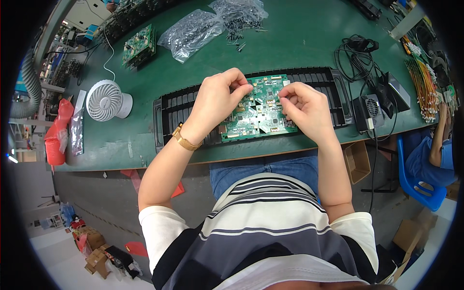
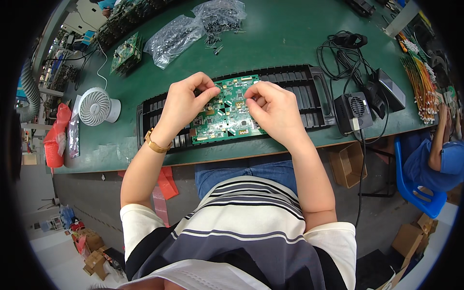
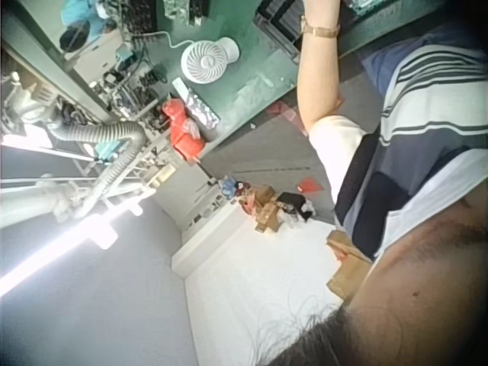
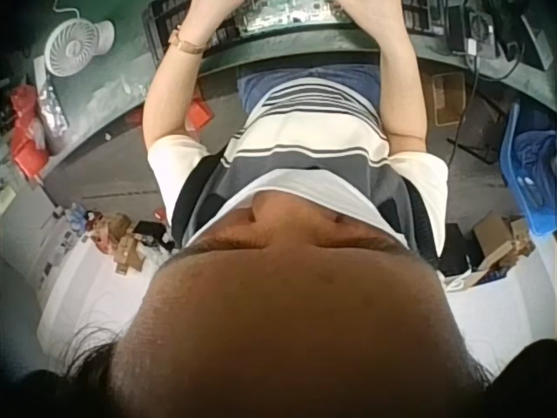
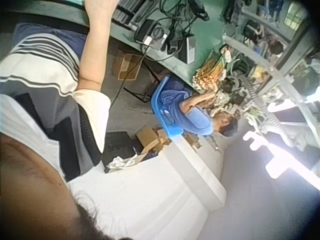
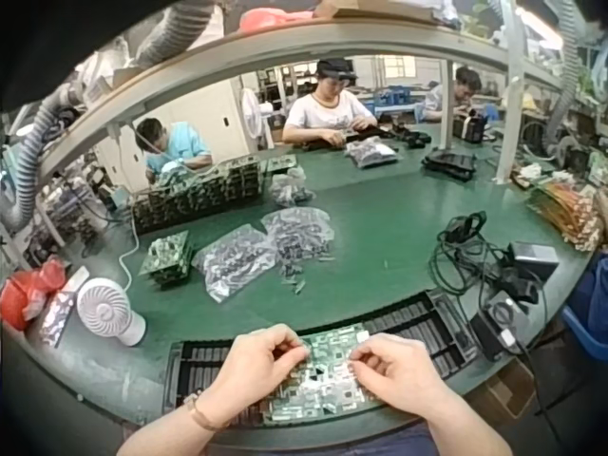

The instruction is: The person places a circuit board onto a rack and inserts small electronic components into it by hand. They then move the board onto a stack and repeat the process with another circuit board.

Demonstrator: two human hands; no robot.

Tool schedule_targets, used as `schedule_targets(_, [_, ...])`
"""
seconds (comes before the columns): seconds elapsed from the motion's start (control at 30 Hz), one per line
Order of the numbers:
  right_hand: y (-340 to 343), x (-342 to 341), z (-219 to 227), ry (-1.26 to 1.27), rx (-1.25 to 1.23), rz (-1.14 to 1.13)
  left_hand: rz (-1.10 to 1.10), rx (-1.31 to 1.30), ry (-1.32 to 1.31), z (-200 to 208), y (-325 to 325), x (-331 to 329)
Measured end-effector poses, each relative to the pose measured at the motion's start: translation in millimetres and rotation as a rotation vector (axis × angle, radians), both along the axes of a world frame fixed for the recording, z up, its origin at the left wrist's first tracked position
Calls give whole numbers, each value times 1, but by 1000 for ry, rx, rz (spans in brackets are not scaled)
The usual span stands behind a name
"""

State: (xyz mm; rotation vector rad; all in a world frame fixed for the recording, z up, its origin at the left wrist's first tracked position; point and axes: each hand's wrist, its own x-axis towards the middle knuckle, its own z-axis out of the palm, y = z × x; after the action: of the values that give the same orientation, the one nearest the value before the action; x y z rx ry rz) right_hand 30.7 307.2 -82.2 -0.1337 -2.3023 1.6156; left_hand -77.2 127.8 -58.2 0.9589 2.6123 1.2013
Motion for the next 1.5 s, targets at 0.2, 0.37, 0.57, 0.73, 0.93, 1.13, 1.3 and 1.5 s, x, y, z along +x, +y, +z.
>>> schedule_targets(0.2, [0, -4, 2, -21, -19, -24, 14, -40, 33, 1, 0, 2])
schedule_targets(0.37, [-2, -8, 7, -78, -38, -2, -69, -61, 178, -5, -1, -2])
schedule_targets(0.57, [-7, -19, 17, -131, 7, -19, -166, -23, 511, -23, -4, -3])
schedule_targets(0.73, [-1, -32, 7, 8, 114, 6, -181, -37, 399, -11, -3, -6])
schedule_targets(0.93, [-2, -41, 12, -60, 90, 87, -43, -125, 183, 8, 0, -57])
schedule_targets(1.13, [-3, -47, 10, -102, 225, 101, -42, -186, 466, -45, 25, -116])
schedule_targets(1.3, [-6, -49, 13, -138, 233, 80, -57, -277, 489, -51, 40, -121])
schedule_targets(1.5, [-7, -51, 11, -139, 268, 78, -101, -373, 417, -48, 44, -123])
